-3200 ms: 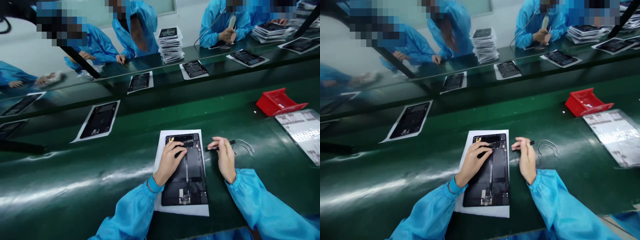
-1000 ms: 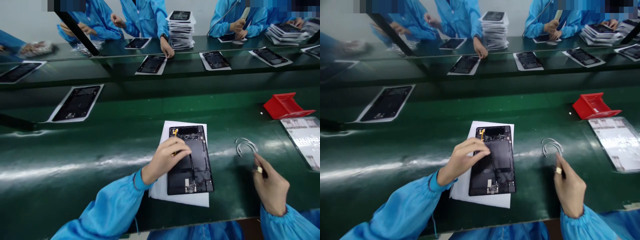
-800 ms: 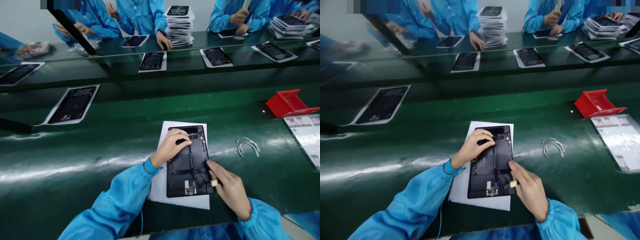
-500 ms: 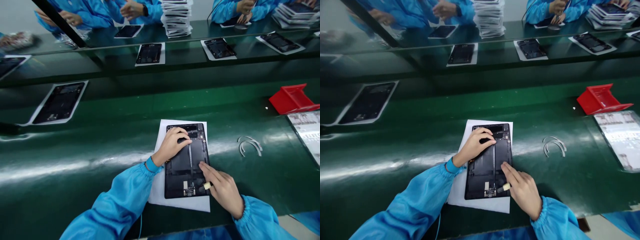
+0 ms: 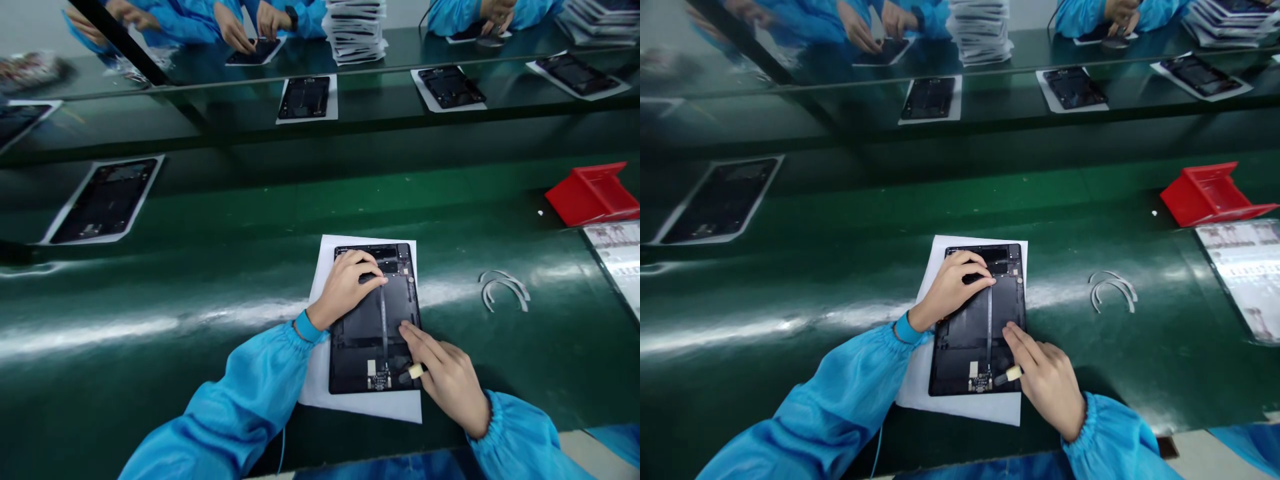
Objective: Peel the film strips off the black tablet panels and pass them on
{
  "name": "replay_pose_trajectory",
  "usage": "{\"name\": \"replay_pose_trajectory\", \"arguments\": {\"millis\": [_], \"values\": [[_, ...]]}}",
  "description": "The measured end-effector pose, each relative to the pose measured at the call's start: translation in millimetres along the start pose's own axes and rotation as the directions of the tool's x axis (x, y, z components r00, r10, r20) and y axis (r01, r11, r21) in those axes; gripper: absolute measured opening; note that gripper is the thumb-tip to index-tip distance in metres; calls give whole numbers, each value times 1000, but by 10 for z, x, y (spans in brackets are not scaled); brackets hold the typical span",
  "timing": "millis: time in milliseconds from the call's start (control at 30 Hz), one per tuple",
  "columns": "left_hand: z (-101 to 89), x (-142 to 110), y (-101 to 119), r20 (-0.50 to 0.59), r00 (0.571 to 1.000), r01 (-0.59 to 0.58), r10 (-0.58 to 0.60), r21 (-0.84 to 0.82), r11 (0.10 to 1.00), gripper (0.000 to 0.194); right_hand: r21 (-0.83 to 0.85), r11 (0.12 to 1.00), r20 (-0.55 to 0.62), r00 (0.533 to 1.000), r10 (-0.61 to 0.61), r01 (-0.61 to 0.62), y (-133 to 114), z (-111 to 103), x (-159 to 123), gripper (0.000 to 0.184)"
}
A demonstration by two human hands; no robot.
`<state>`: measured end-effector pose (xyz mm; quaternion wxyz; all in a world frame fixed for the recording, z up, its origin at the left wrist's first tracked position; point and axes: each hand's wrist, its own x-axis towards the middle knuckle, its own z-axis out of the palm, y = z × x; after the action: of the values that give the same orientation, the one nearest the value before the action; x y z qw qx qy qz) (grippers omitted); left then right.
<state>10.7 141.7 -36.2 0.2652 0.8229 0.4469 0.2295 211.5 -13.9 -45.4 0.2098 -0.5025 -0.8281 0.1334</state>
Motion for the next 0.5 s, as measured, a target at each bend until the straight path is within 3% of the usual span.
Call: {"name": "replay_pose_trajectory", "arguments": {"millis": [267, 500], "values": [[16, -18, 12, -6, 1000, -22, 22, 27, 999, 13, -113, 993, 38, 999, -26, 30, -36, -41, -31, 62], [15, -48, 27, -32, 999, 3, -1, 45, 999, 28, -140, 970, 113, 976, -185, 200, -172, -125, 163, 59]]}}
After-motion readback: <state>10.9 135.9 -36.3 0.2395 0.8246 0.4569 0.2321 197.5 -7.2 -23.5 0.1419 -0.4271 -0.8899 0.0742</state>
